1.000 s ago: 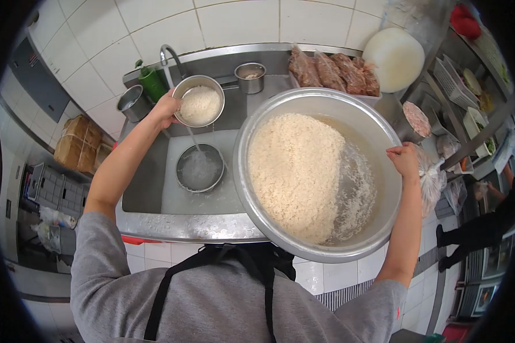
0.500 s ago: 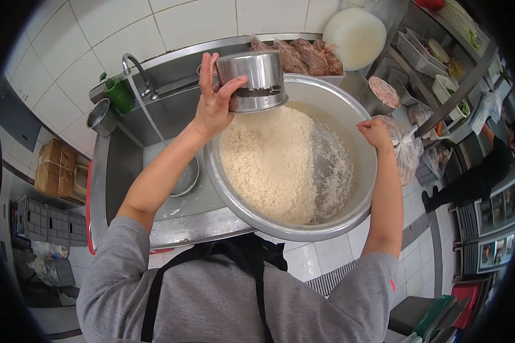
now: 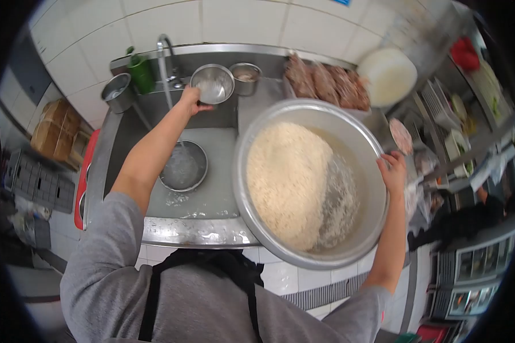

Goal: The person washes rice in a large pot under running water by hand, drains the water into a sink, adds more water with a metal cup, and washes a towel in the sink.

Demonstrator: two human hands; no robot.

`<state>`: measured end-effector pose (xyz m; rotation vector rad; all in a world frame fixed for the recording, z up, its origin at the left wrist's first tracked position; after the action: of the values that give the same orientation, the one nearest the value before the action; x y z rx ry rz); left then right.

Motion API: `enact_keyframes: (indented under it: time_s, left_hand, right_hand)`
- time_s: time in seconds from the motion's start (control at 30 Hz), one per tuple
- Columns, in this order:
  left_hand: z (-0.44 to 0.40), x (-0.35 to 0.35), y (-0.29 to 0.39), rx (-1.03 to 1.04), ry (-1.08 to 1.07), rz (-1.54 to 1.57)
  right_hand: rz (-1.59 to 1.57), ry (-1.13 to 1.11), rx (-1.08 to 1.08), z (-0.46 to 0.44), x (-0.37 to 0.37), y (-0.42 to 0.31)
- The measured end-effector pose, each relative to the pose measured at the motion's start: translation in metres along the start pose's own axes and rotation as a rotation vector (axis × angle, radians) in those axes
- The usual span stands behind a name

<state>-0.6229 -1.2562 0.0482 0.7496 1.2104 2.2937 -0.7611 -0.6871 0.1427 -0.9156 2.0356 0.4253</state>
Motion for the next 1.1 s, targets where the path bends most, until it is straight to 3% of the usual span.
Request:
enact_keyframes:
  time_s: [0.1,0.17,0.23,0.3,0.33,0.37,0.43,0.47,0.5,0.57,0.6,0.63,0.7,0.73,0.77,0.83,0.87,0.9,0.93,1.1]
  left_hand:
    - [-0.036,-0.057,0.007,-0.100,-0.042,-0.027]
    - [-0.046,-0.084,0.010,-0.258,0.084,-0.012]
    - [-0.054,-0.102,0.019,-0.273,0.033,-0.065]
    - [-0.061,-0.113,0.028,-0.276,-0.048,-0.282]
    - [-0.077,-0.121,0.027,-0.272,0.011,-0.344]
    - [-0.117,-0.136,0.018,-0.284,0.006,-0.345]
    - [-0.187,-0.145,0.002,0.489,-0.589,-1.522]
    - [-0.149,-0.137,0.017,0.680,-0.778,-1.702]
    - [-0.124,-0.128,0.023,0.682,-0.777,-1.702]
    - [-0.111,-0.144,0.030,-0.236,-0.098,-0.880]
    - [-0.107,-0.146,0.033,-0.239,-0.098,-0.880]
    - [-0.103,-0.147,0.039,-0.123,-0.112,-0.879]
    - [-0.111,-0.156,0.042,-0.023,-0.129,-0.873]
    - [-0.117,-0.159,0.048,0.062,-0.116,-1.048]
    - [-0.123,-0.159,0.051,0.152,-0.103,-1.221]
    - [-0.117,-0.157,0.062,0.196,-0.091,-1.387]
    - [-0.117,-0.153,0.064,0.328,-0.096,-1.465]
    - [-0.117,-0.147,0.067,0.467,-0.105,-1.539]
    - [-0.120,-0.139,0.067,0.433,-0.167,-1.614]
    - [-0.077,-0.097,0.066,0.528,-0.198,-1.583]
  right_hand:
    - [-0.205,0.037,0.015,-0.060,-0.012,-0.071]
    - [-0.452,-0.015,-0.087,-0.108,-0.002,-0.146]
    - [-0.511,-0.076,-0.226,-0.153,0.013,-0.234]
    - [-0.611,-0.237,-0.324,-0.192,0.058,-0.311]
    - [-0.689,-0.300,-0.379,-0.207,0.083,-0.351]
    - [-0.606,-0.436,-0.389,-0.225,0.111,-0.389]
    - [-0.960,-0.657,-0.062,-0.248,0.185,-0.451]
    - [-1.121,-0.626,0.097,-0.255,0.216,-0.477]
    - [-1.278,-0.586,0.256,-0.261,0.245,-0.499]
    - [-1.584,-0.468,0.586,-0.268,0.292,-0.525]
    - [-1.636,-0.393,0.758,-0.269,0.304,-0.535]
    - [-1.634,-0.397,0.764,-0.272,0.313,-0.540]
    - [-1.362,-0.559,0.468,-0.277,0.314,-0.552]
    - [-0.832,-0.644,0.207,-0.283,0.312,-0.548]
    - [-0.827,-0.654,0.208,-0.277,0.318,-0.540]
    - [-0.470,-0.397,-0.482,-0.266,0.316,-0.532]
    - [-0.467,-0.405,-0.474,-0.260,0.308,-0.528]
    - [-0.531,-0.764,-0.160,-0.249,0.307,-0.518]
    - [-0.582,-1.106,0.178,-0.231,0.307,-0.510]
    - [-0.744,-0.988,0.424,-0.189,0.328,-0.492]
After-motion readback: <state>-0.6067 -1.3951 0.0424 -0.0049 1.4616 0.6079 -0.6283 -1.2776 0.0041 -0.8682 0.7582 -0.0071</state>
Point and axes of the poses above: each hand's wrist, its own z-axis away from the middle knuckle, its own x-axis out of the palm, y = z × x, the point moved 4 cm from there along -z, towards the middle knuckle, and after that the axes turned 11 degrees about -x, right-handed, at the moved point
